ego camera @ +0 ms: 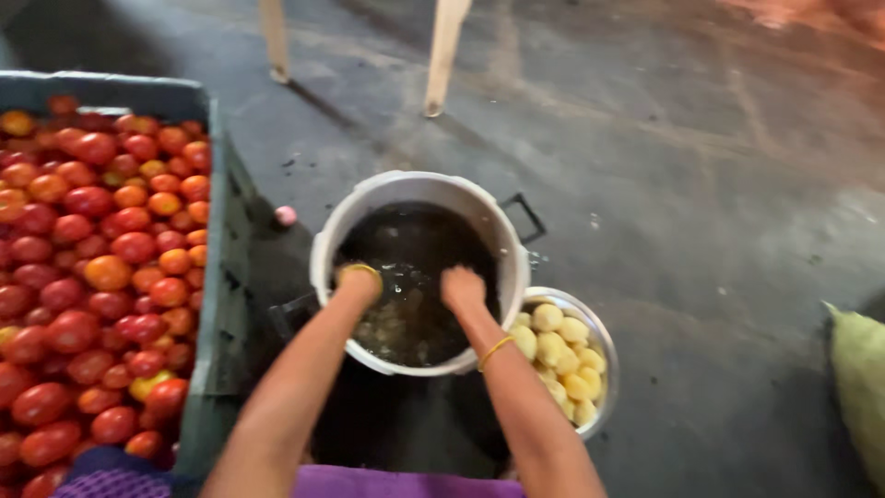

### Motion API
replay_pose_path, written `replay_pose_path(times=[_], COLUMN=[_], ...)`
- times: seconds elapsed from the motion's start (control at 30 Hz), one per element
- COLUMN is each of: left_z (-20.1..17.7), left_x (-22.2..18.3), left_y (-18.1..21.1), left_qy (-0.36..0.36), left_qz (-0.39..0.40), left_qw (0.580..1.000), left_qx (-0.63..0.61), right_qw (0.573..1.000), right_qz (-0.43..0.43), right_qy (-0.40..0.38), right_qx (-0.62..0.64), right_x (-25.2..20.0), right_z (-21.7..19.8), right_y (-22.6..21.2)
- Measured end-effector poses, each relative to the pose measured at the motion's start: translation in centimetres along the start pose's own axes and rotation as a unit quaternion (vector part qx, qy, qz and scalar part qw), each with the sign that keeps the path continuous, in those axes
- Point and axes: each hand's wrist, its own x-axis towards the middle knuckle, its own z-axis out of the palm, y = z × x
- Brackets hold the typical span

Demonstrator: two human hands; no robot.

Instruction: The person sits on the floor and peels boiled potatoes by hand, dipping them in a bucket of water and placing the peeled potatoes into a metal bowl. The person handles each potato individually, removing the skin and transferring the peeled items to the bowl.

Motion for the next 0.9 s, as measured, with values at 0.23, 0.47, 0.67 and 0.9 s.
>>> replay_pose_path(times=[0.23,0.47,0.67,0.9], left_z=[6.4,9.9,10.4,9.0], left_x=[6.3,5.2,5.7,5.3], left_y=[5.2,9.0,9.1,8.1], left_qy=[-0.122,-0.181,-0.189,-0.17], left_qz=[0.173,0.222,0.209,0.184], left_qw=[0.974,0.958,0.959,0.968], left_qx=[-0.077,-0.009,0.002,0.016], right_qw=[0.927,0.81,0.812,0.985], right_qz=[-0.052,-0.046,-0.086,-0.105], right_qy=[-0.364,-0.531,-0.54,-0.129], right_qx=[0.072,0.245,0.203,0.036], right_x=[0.9,-0.1,-0.3,-0.4], right_z=[10.2,9.7,10.9,6.7], right_y=[-0.2,-0.6,-0.6,-2.1])
